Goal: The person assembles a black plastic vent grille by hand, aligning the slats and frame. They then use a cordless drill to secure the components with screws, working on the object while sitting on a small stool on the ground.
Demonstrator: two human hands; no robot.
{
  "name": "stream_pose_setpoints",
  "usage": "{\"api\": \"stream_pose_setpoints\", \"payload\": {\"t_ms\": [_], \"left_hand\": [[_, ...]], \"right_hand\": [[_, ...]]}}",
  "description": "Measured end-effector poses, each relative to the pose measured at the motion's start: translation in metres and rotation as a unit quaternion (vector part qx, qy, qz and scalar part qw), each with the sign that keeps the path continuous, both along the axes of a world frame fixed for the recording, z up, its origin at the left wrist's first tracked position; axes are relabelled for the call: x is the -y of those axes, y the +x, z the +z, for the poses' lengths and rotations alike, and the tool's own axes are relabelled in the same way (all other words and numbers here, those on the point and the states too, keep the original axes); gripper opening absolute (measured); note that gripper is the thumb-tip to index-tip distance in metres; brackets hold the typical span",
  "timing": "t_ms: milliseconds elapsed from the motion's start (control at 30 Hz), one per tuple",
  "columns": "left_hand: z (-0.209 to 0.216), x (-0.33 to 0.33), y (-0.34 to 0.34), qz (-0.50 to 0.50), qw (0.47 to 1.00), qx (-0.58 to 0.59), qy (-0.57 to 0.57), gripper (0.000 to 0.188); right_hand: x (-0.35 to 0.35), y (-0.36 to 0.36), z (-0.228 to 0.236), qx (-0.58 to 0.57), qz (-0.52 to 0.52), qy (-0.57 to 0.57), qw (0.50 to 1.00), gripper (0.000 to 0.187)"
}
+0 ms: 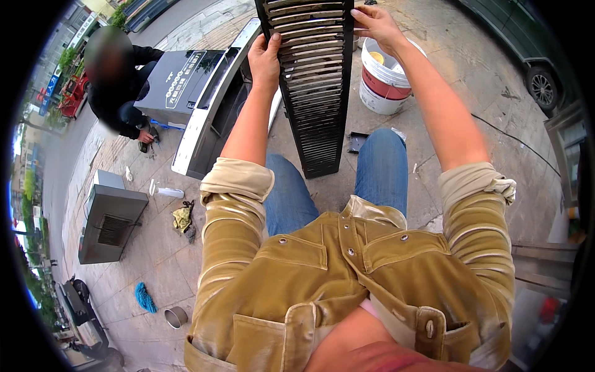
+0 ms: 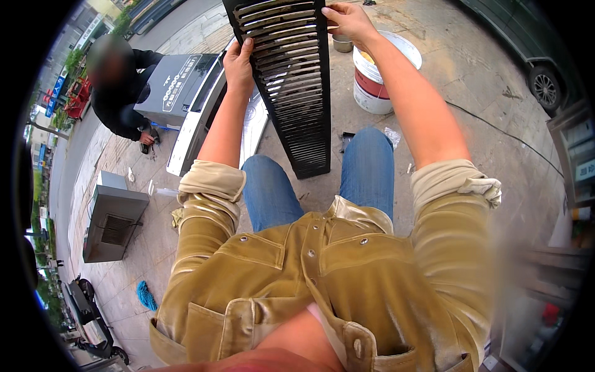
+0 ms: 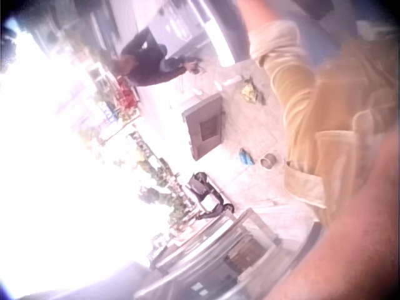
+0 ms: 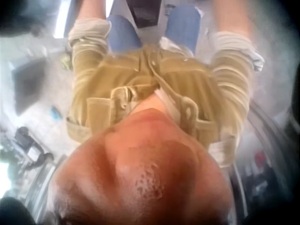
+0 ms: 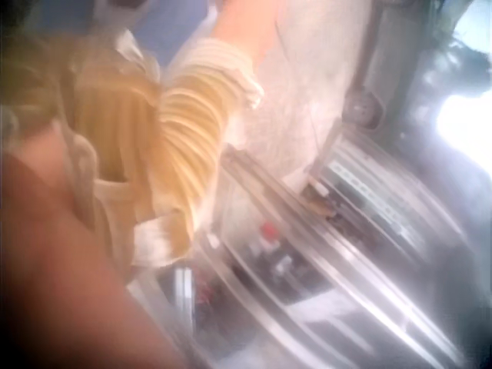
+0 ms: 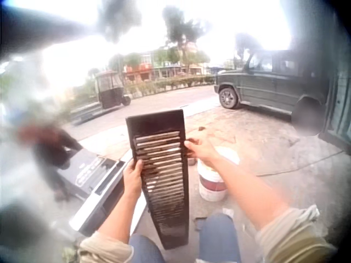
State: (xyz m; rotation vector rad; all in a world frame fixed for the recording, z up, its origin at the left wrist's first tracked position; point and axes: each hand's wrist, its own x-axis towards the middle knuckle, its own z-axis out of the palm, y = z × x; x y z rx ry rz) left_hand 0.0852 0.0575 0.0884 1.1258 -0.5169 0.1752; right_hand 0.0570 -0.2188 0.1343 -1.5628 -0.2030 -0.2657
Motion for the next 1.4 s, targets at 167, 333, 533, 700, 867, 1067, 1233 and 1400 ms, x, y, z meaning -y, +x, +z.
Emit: {"api": "stream_pose_setpoints", "payload": {"t_ms": [167, 333, 533, 700, 867, 1067, 1233, 1400], "left_hand": [[0.056, 0.004, 0.019, 0.036, 0.999, 0.003, 0.023, 0.026], [0.082, -0.001, 0.025, 0.045, 0.999, 0.017, 0.009, 0.023], [0.062, -0.006, 0.02, 0.069, 0.997, 0.026, -0.02, 0.023], [0.042, -0.012, 0.016, 0.037, 0.999, 0.016, -0.024, 0.024], [0.03, 0.014, -0.029, 0.062, 0.991, 0.102, -0.063, 0.022], [-0.018, 0.031, -0.051, 0.152, 0.984, 0.089, -0.007, 0.02], [-0.018, 0.057, -0.073, 0.141, 0.983, 0.099, 0.057, 0.024], [-0.017, 0.061, -0.092, 0.142, 0.977, 0.133, 0.093, 0.024]], "right_hand": [[0.004, 0.028, 0.034, 0.0, -0.017, 0.014, 1.0, 0.026], [-0.008, 0.039, 0.052, -0.009, -0.037, 0.045, 0.998, 0.019], [-0.022, 0.032, 0.05, -0.019, -0.037, 0.044, 0.998, 0.019], [-0.024, 0.027, 0.054, -0.017, -0.015, 0.032, 0.999, 0.021], [-0.031, -0.001, 0.066, -0.053, -0.05, -0.006, 0.997, 0.031], [-0.032, -0.022, 0.094, 0.022, -0.166, -0.02, 0.986, 0.041], [-0.034, -0.062, 0.124, 0.229, -0.115, -0.263, 0.93, 0.057], [-0.079, -0.118, 0.137, 0.228, -0.069, -0.545, 0.804, 0.044]]}}
